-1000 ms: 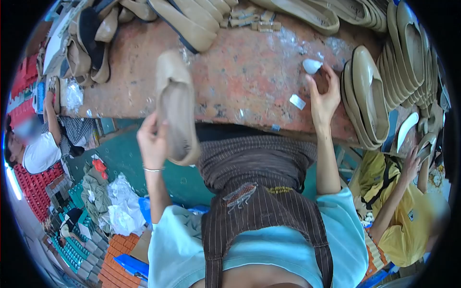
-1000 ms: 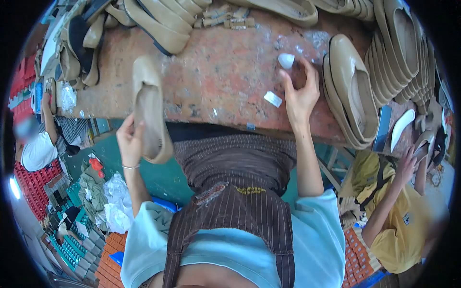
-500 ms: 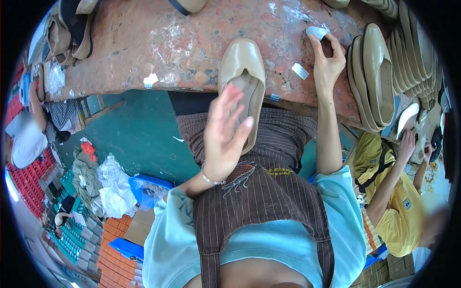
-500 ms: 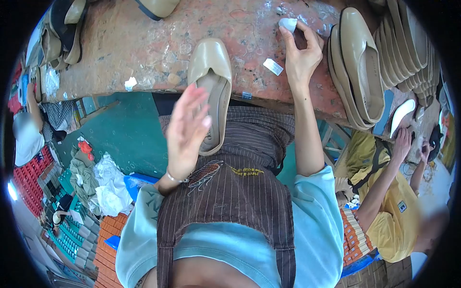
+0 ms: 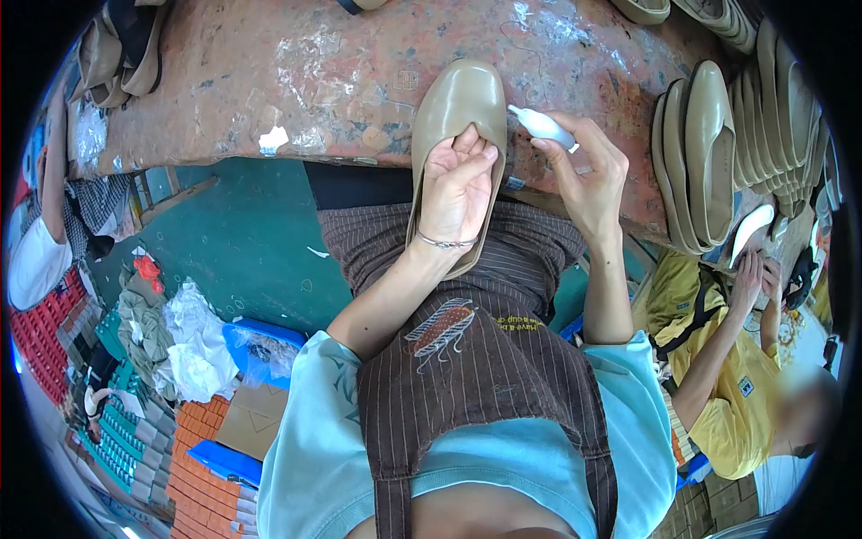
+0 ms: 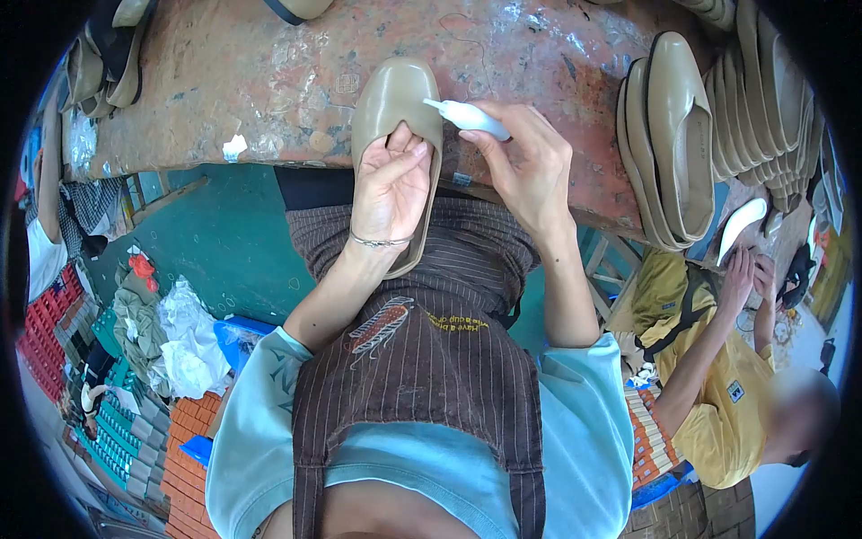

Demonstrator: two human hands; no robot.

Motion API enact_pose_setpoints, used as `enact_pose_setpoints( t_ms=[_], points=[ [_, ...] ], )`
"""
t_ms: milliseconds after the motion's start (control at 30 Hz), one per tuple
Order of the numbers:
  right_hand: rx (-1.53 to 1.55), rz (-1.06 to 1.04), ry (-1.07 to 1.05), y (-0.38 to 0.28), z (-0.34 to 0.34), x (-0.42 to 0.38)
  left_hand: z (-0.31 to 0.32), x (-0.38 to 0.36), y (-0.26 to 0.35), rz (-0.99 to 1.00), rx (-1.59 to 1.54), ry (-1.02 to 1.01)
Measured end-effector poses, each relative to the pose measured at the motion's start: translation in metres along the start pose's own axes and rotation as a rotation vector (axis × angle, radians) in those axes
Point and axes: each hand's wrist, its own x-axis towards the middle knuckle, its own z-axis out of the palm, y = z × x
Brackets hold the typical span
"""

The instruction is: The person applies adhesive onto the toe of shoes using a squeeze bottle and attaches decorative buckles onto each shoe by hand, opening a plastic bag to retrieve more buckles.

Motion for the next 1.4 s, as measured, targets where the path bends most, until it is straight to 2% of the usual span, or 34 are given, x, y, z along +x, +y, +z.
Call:
enact_pose_setpoints(
  t_ms=[233, 533, 1067, 1400],
  points=[
    [-0.174, -0.182, -0.053, -0.006, 0.004, 0.009, 0.009, 0.0, 0.004, -0.013, 0.084, -0.016],
    [-0.244, -0.232, -0.082, -0.01, 0.008, 0.017, 0.009, 0.001, 0.006, -0.032, 0.065, -0.026],
    [-0.278, -0.253, -0.104, -0.02, 0.007, 0.025, 0.01, 0.002, 0.005, -0.021, 0.127, 0.015],
    [-0.279, -0.183, -0.121, -0.019, -0.008, 0.023, 0.009, 0.001, 0.006, -0.033, 0.068, 0.023]
  ],
)
